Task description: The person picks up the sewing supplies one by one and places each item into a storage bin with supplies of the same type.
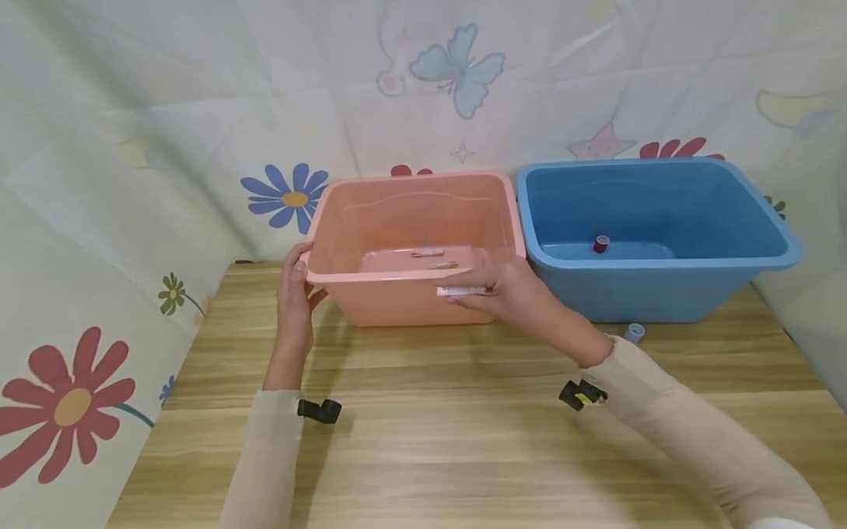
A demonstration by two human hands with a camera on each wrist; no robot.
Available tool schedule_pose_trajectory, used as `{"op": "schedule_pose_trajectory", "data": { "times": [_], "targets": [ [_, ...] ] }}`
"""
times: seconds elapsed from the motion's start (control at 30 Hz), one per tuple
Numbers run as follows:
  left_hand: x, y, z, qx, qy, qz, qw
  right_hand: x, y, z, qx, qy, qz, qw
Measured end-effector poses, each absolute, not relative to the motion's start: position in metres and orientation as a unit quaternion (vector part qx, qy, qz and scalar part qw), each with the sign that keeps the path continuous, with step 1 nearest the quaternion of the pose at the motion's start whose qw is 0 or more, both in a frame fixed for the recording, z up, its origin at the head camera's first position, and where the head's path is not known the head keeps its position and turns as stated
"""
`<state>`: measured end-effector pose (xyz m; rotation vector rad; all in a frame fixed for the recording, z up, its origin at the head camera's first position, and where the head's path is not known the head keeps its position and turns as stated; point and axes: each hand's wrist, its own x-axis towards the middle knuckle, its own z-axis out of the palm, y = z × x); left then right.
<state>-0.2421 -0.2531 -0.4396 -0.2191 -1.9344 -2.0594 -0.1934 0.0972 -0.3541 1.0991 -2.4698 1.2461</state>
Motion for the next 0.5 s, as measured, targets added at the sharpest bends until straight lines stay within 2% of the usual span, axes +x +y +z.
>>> {"op": "schedule_pose_trajectory", "data": {
  "times": [0.5],
  "targets": [
    [-0.241,-0.253,-0.441,-0.073,-0.674,-0.719,0.150,-0.193,0.108,-0.331,0.380,-0.829,0.398,0.100]
  ]
}}
